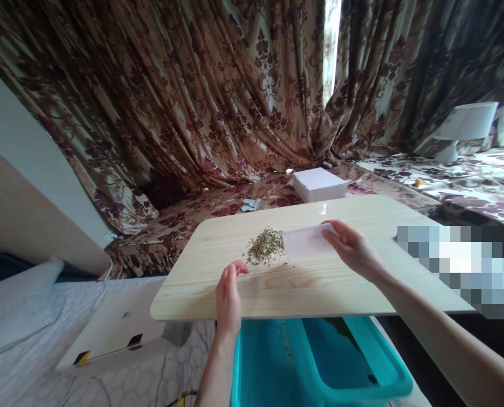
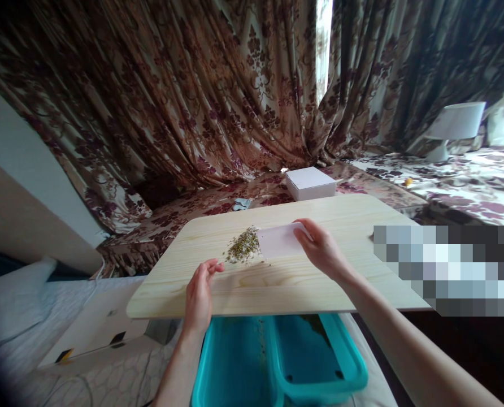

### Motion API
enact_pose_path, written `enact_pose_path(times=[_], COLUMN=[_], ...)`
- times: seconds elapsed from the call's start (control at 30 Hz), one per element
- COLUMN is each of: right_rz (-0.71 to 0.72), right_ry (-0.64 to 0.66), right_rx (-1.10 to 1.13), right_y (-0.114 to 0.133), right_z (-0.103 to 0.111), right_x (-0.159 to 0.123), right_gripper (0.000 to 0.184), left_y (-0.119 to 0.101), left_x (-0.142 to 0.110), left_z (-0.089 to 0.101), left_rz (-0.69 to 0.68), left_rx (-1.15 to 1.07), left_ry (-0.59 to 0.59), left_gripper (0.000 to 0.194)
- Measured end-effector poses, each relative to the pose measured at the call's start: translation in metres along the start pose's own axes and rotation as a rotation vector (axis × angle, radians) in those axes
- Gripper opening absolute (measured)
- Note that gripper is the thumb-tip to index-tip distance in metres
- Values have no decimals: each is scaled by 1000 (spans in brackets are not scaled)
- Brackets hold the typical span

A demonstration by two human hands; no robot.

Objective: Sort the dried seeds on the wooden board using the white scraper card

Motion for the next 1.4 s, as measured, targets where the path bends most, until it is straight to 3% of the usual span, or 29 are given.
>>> enact_pose_path(times=[0.3,0.53,1.4], right_rz=[-33,-1,52], right_ry=[-81,-38,12], right_rx=[64,62,-40], right_y=[-10,-10,1], right_z=[-5,-18,-18], right_x=[12,16,13], right_gripper=[20,18,19], left_y=[-1,1,-2], left_x=[0,1,0], left_z=[-1,0,0], left_rz=[-12,-26,-17], left_rx=[15,12,24], left_ry=[2,5,3], left_gripper=[51,50,51])
Point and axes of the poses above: each hand's wrist, its own x-axis towards the middle knuckle, its own z-axis out of the back of the hand, y = z × x, the point moved 2 cm from there along x, towards the middle knuckle, and after that the axes turned 4 degrees about -z, right-handed, at the moved point
